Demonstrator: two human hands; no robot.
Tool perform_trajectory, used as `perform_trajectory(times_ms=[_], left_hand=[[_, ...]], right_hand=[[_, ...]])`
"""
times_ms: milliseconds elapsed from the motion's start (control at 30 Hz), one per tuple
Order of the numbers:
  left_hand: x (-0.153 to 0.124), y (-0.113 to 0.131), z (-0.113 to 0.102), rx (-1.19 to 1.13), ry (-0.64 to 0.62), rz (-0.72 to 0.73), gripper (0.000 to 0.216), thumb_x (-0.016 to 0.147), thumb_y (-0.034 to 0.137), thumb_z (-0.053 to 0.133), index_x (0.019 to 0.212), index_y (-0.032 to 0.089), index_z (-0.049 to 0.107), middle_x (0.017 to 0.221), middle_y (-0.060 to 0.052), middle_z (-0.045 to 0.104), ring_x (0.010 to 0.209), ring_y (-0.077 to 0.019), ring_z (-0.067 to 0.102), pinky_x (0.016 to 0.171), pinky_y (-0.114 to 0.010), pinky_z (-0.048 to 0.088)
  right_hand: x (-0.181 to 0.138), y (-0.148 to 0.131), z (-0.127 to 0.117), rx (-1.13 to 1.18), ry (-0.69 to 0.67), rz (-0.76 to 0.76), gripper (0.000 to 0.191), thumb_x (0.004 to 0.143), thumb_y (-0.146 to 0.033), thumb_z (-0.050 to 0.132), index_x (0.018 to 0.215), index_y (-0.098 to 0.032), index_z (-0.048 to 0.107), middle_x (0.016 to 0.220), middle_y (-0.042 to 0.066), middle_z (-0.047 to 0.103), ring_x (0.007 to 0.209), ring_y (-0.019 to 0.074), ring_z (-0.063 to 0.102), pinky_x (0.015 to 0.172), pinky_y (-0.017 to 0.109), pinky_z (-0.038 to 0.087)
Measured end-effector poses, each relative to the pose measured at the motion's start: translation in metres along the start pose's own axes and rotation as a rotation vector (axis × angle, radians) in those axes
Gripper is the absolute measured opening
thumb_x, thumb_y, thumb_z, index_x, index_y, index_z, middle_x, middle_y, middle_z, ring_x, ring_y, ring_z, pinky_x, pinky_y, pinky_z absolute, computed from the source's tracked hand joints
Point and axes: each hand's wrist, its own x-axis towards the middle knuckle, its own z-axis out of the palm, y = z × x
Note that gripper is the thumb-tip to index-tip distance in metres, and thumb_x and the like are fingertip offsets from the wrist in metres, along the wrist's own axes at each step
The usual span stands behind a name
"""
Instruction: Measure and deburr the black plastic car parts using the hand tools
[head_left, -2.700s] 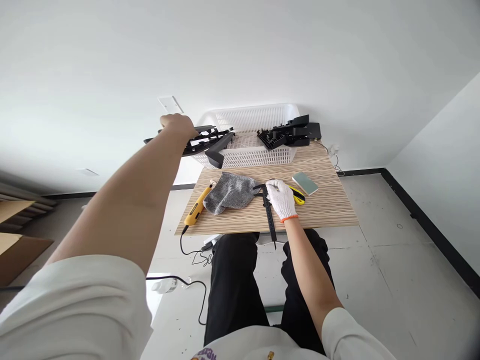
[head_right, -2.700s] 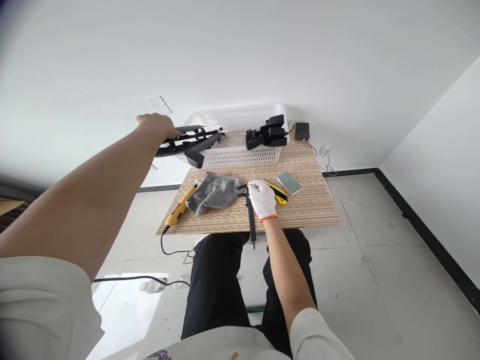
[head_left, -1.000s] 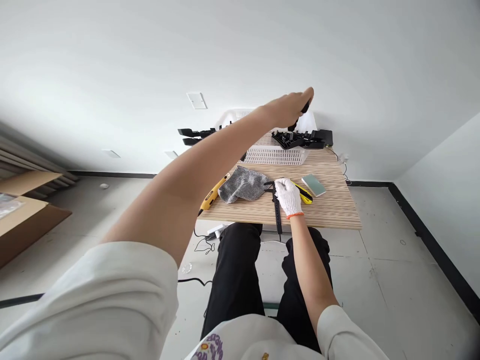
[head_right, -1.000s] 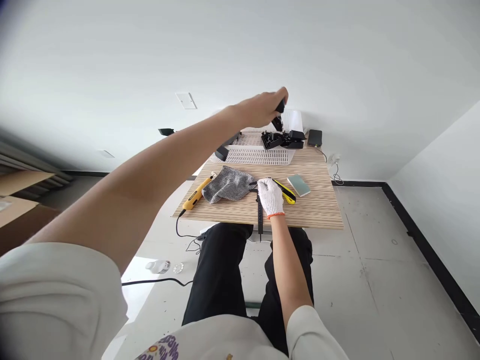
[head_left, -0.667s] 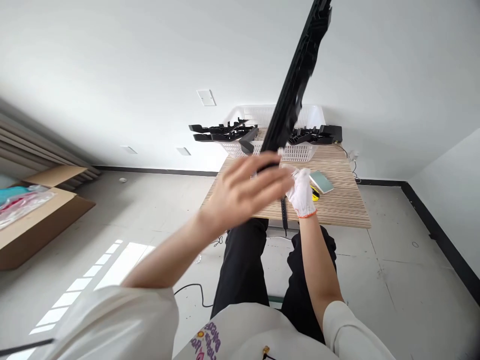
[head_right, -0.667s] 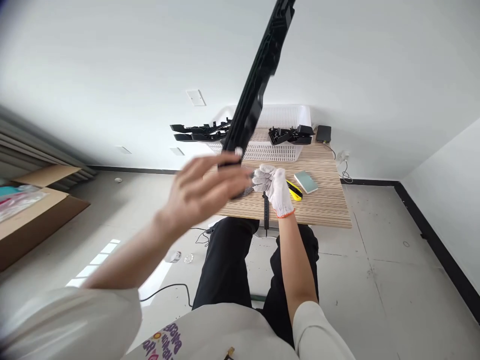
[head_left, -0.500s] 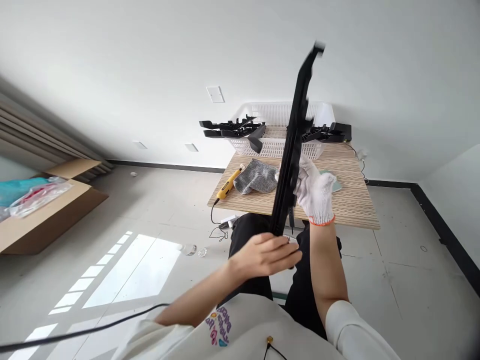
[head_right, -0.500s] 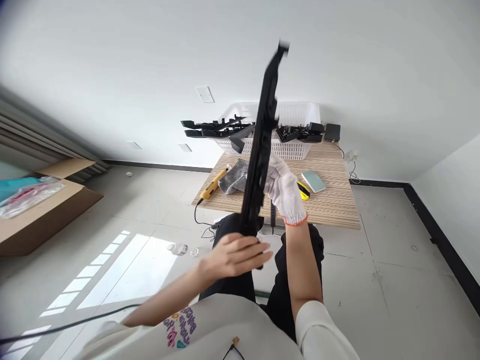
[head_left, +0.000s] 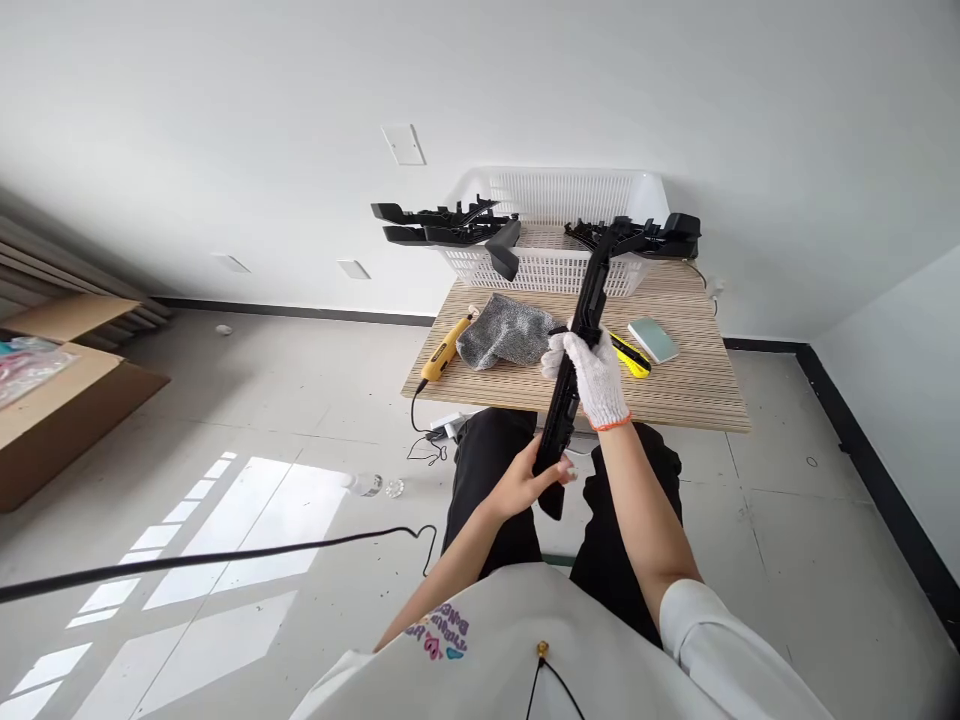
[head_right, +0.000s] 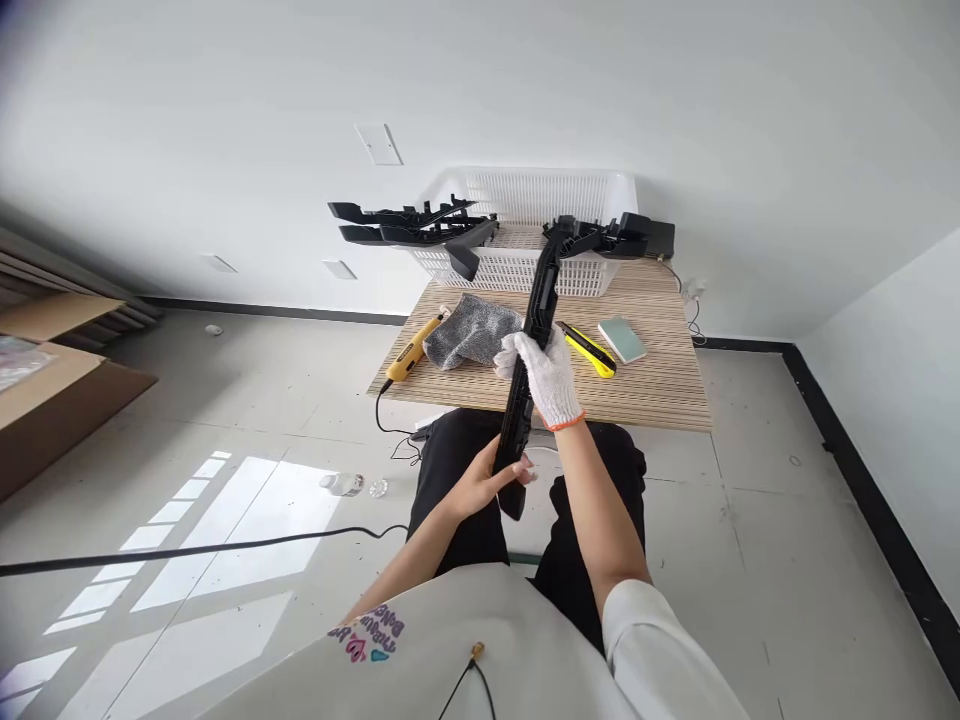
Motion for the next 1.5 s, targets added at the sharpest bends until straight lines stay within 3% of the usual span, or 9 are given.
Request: perform_trajectory(times_ms=[67,200,367,500,600,700,933,1200,1500], left_hand=[[0.001,0.001,0.001,-0.123,0.01,-0.05,0.033,0.094,0.055,0.067,0.092,0.022,0.061,0.069,0.001,0.064,0.055,-0.0149,0.065,0.065,-0.034,0.063],[0.001,0.001,0.001,-0.29,0.208,-0.04,0.031,0.088,0.05,0.073,0.096,0.022,0.061,0.067,0.007,0.053,0.044,-0.0064,0.047,0.052,-0.028,0.059],[0.005,0.003,-0.001,-0.387,0.299,-0.076,0.034,0.085,0.049,0.073,0.102,0.022,0.063,0.067,0.008,0.051,0.043,-0.0053,0.044,0.047,-0.026,0.056],[0.006,0.0,0.0,-0.362,0.251,-0.061,0.033,0.088,0.049,0.071,0.103,0.021,0.062,0.069,0.008,0.053,0.044,-0.0051,0.045,0.048,-0.027,0.058],[0.005,-0.005,0.001,-0.308,0.185,-0.042,0.03,0.092,0.048,0.068,0.098,0.02,0.059,0.07,0.007,0.054,0.045,-0.0045,0.047,0.053,-0.027,0.061],[0.003,-0.011,-0.001,-0.258,0.152,-0.02,0.032,0.094,0.049,0.066,0.092,0.019,0.055,0.069,0.007,0.054,0.045,-0.0041,0.048,0.054,-0.027,0.062],[0.002,-0.013,-0.002,-0.275,0.167,-0.006,0.034,0.094,0.049,0.065,0.096,0.017,0.056,0.07,0.008,0.054,0.044,-0.003,0.048,0.053,-0.026,0.062],[0.003,-0.012,0.0,-0.286,0.163,0.003,0.034,0.094,0.05,0.065,0.093,0.017,0.056,0.069,0.007,0.056,0.044,-0.0042,0.05,0.052,-0.026,0.06],[0.004,-0.012,-0.002,-0.19,0.167,0.022,0.039,0.092,0.052,0.072,0.091,0.016,0.058,0.069,0.004,0.061,0.049,-0.0068,0.057,0.051,-0.024,0.056]], right_hand=[[0.002,0.002,-0.006,-0.15,-0.044,-0.053,0.038,0.091,-0.059,0.061,0.111,-0.027,0.055,0.094,0.0,0.074,0.079,0.0159,0.072,0.071,0.031,0.061],[0.003,-0.011,-0.037,-0.872,-0.134,-0.15,0.038,0.097,-0.057,0.056,0.104,-0.023,0.071,0.101,0.007,0.075,0.096,0.0226,0.07,0.089,0.038,0.056],[-0.012,-0.032,-0.063,-1.513,-0.312,0.127,0.036,0.096,-0.048,0.058,0.081,-0.023,0.079,0.092,0.011,0.077,0.096,0.031,0.07,0.087,0.045,0.052],[-0.014,-0.016,-0.054,-1.625,-0.402,0.06,0.042,0.098,-0.048,0.055,0.124,-0.024,0.076,0.136,0.014,0.071,0.129,0.0376,0.062,0.104,0.053,0.049],[0.001,0.006,-0.042,-1.732,-0.305,0.045,0.068,0.1,-0.045,0.054,0.159,-0.011,0.048,0.168,0.019,0.041,0.156,0.0405,0.035,0.12,0.059,0.038],[0.013,0.016,-0.034,-1.732,-0.205,0.039,0.069,0.106,-0.041,0.044,0.166,-0.009,0.035,0.174,0.016,0.03,0.162,0.0383,0.023,0.128,0.057,0.027],[-0.009,-0.025,-0.026,-1.727,0.006,0.317,0.052,0.092,-0.046,0.067,0.136,-0.017,0.065,0.137,0.022,0.067,0.121,0.0384,0.068,0.094,0.05,0.056],[-0.001,-0.026,-0.018,-1.674,0.033,0.586,0.029,0.083,-0.03,0.062,0.107,-0.016,0.072,0.11,0.02,0.075,0.105,0.0358,0.072,0.081,0.047,0.055],[-0.077,-0.055,-0.104,-0.96,-0.037,0.304,0.037,0.102,-0.052,0.046,0.085,-0.023,0.061,0.082,0.002,0.067,0.072,0.0161,0.06,0.073,0.033,0.047]])
